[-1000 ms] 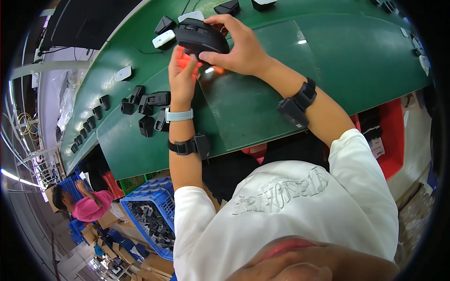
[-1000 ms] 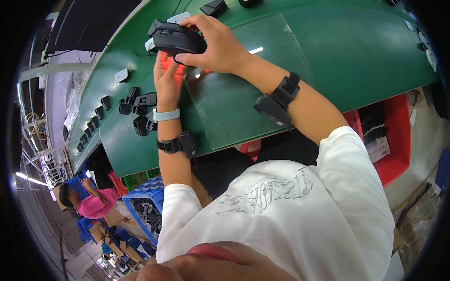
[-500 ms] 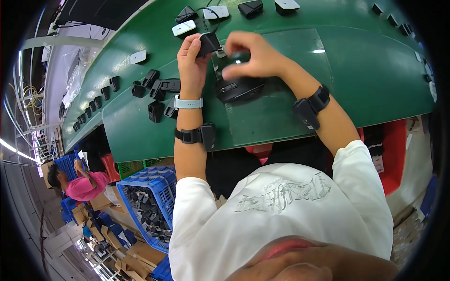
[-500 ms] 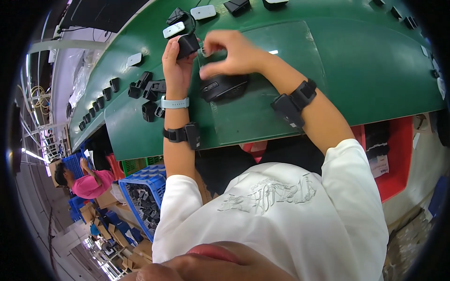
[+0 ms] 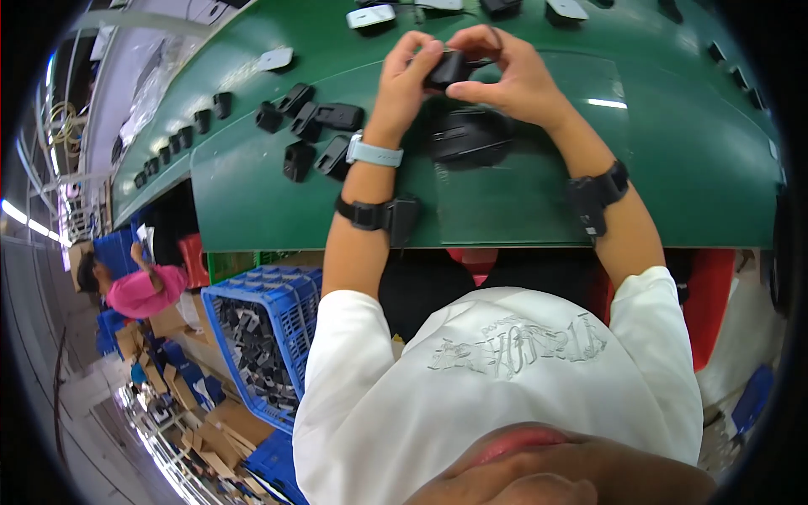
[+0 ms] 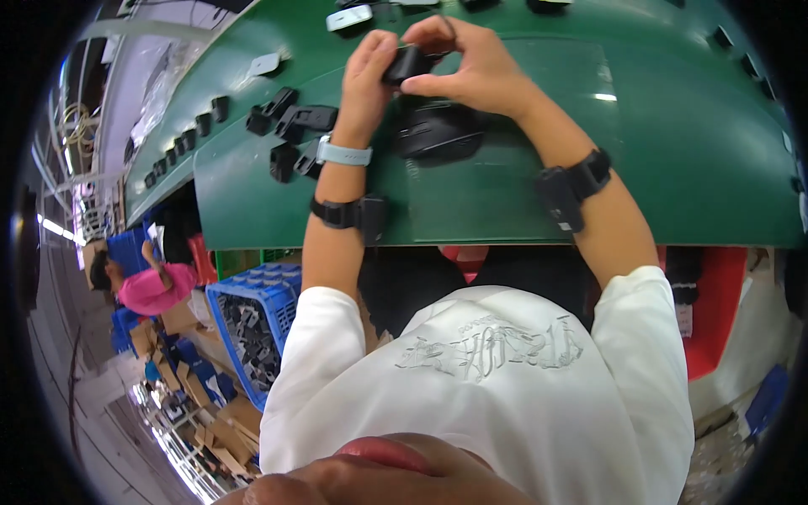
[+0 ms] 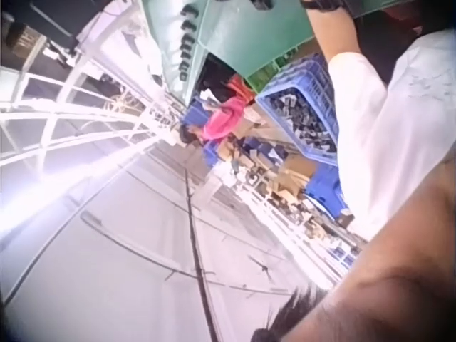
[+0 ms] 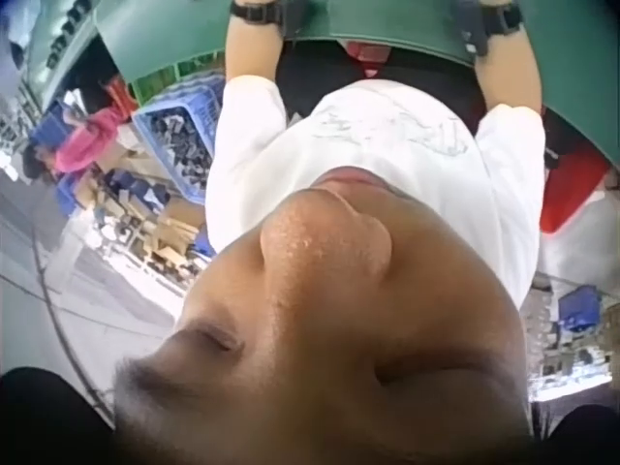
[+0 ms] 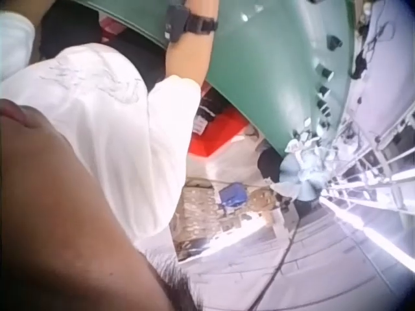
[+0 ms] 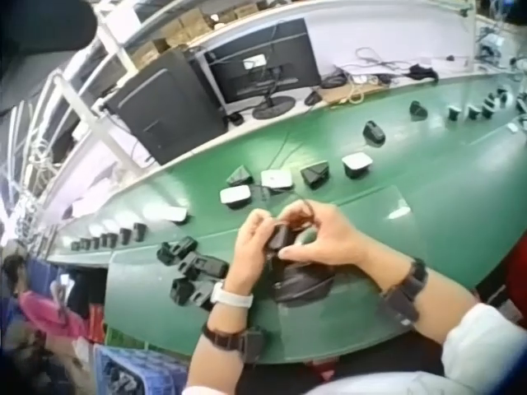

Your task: The person picks up a charging dock and a cable, connects them, and then places a computer mouse onto the dock. After checking the connection, the person removes the mouse and dock, and repeats the process with another set of components.

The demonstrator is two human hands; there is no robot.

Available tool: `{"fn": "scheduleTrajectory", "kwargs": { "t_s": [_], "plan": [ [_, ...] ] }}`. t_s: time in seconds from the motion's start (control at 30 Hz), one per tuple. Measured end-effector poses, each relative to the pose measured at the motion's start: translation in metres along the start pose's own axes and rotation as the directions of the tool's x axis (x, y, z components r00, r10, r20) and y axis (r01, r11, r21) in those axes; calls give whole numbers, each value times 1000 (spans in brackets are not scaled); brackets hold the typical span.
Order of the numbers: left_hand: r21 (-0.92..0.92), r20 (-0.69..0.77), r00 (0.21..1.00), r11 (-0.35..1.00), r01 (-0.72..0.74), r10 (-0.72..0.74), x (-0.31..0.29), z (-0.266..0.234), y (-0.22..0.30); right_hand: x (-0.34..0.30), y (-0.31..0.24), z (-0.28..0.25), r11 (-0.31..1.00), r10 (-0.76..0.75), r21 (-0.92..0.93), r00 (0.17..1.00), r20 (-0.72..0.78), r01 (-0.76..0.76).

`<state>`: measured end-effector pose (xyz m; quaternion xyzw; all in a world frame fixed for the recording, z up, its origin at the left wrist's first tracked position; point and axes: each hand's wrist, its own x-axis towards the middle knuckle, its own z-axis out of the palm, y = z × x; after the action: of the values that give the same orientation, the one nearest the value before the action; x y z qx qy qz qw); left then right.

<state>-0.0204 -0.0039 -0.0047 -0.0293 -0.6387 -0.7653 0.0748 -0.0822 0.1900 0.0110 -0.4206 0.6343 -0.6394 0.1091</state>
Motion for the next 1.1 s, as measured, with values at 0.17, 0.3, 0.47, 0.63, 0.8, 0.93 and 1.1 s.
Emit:
{"fn": "scheduleTrajectory", "kwargs": {
  "t_s": [0.17,0.3,0.47,0.63,0.8,0.93,1.1],
  "plan": [
    [46,-53,996,996,80,-78,-3,5,4,0,-4,0,998,63,-17,998,-25,-63],
    [-9,-66,993,996,94,-94,-5,8,9,1,3,3,1000,28,5,999,-41,-28],
    [-19,-91,995,999,48,-50,1,7,4,-1,0,4,996,-32,-83,999,-21,30],
    [-34,-96,995,999,32,-36,-1,9,5,-1,2,5,999,8,-44,1000,-23,-9],
    [31,-104,995,1000,1,2,0,11,4,1,-3,4,1000,-4,-15,1000,3,4],
    [10,-107,994,1000,-30,30,1,6,3,3,-4,8,999,-31,13,1000,0,31],
    [36,-101,995,999,0,4,0,5,4,2,-4,9,1000,10,20,999,-37,-9]
  ]
}}
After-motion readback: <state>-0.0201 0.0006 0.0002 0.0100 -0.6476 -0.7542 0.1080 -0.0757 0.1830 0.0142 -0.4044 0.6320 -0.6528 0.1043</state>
